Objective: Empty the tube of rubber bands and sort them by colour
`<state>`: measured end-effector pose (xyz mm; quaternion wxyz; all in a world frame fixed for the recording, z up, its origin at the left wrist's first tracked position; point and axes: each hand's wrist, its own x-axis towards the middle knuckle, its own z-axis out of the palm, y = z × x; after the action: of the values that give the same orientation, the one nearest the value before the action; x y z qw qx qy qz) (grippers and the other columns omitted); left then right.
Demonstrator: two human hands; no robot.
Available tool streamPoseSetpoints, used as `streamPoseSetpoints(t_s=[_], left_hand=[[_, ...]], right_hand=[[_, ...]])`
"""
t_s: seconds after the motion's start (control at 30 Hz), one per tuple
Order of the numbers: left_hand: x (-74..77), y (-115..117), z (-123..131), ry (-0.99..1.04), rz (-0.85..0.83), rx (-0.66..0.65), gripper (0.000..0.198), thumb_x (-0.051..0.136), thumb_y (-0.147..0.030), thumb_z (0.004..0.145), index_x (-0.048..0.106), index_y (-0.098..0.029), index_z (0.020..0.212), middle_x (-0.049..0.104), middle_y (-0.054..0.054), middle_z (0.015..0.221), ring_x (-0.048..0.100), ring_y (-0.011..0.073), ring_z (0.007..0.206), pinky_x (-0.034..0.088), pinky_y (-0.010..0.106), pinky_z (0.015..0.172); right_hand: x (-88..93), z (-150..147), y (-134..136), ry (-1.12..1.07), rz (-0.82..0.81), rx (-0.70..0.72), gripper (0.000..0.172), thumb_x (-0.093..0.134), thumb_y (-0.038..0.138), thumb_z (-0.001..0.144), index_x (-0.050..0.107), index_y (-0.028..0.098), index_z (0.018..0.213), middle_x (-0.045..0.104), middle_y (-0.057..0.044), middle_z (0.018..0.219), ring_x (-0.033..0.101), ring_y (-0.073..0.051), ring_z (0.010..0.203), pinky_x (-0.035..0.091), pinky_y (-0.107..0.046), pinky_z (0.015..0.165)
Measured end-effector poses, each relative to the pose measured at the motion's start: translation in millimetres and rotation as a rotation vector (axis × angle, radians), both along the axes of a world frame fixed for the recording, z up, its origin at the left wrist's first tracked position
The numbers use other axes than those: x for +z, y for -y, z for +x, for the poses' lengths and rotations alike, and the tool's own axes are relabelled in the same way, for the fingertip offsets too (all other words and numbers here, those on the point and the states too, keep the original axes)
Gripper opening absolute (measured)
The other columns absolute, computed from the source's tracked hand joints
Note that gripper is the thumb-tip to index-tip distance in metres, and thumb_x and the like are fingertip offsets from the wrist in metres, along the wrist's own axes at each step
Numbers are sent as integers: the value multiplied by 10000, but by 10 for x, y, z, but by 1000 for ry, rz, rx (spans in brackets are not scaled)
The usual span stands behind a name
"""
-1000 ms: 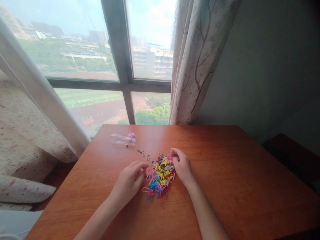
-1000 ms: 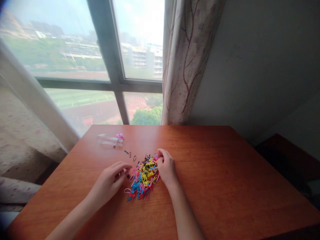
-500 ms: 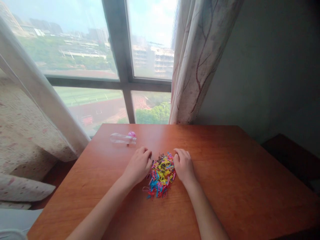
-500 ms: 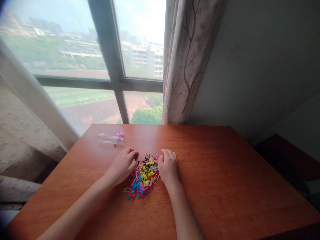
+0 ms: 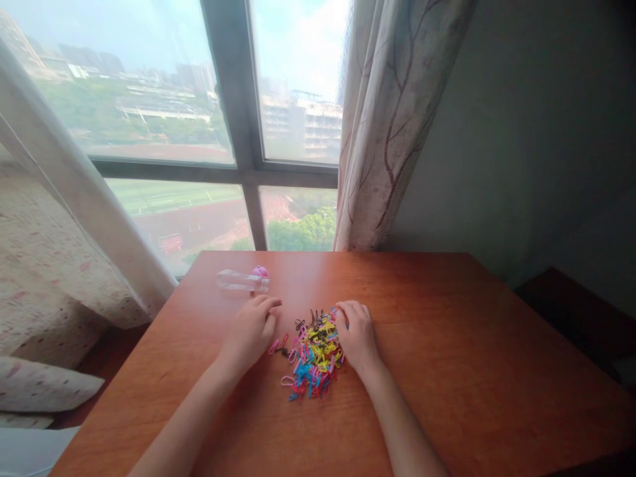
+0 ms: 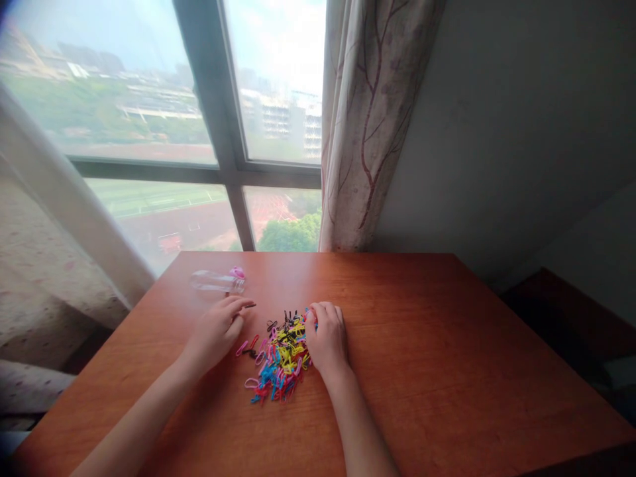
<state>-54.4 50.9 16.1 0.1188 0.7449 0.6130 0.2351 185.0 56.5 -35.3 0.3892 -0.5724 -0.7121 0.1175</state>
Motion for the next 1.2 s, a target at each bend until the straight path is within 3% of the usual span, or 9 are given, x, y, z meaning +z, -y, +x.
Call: streamPoseSetpoints(t_s=[0.13,0.33,0.53,0.67,0.9,1.2], left_hand=[[-15,-60,22,-118,-6,63,323,435,-72,819,673,-127,1031,635,147,1063,596,274,1006,455,422,950],[0,-109,263,-218,-87,42,216,474,-99,848,678,-157,890,635,112,921,629,229,860,479,332,817],[60,-205,213,-222,-140,42,213,468,-117,856,668,-176,814,668,91,850,664,214,803,465,290,726],[86,-192,201,-166,-144,17,189,500,-117,825,674,-182,787,685,82,809,665,223,776,452,292,692],[79,-58,373,81,-207,-220,254,519,-108,788,724,-217,889,738,-4,813,661,137,721,462,202,671],[37,-98,211,223,-189,-140,243,508,-184,805,738,-140,870,679,111,914,641,223,821,491,341,801]], right_hand=[[-7,0,-5,-12,3,3,278,434,241,939,696,187,1017,678,-97,1014,571,-247,982,445,-384,909],[-28,12,-11,-21,-1,9,263,446,248,938,695,202,1006,684,-90,1014,578,-245,977,445,-384,912],[-39,17,-21,-25,-2,12,247,458,248,937,692,195,997,682,-89,1007,578,-243,961,449,-373,897],[-29,11,-17,-24,-9,16,241,465,250,936,692,197,998,680,-88,994,577,-245,962,446,-372,900],[-13,11,-15,-35,-24,20,235,481,230,918,695,190,1006,680,-92,994,579,-246,974,443,-371,913],[16,-55,11,-100,-23,37,355,388,122,864,691,155,1046,703,-105,1045,613,-237,998,475,-370,931]])
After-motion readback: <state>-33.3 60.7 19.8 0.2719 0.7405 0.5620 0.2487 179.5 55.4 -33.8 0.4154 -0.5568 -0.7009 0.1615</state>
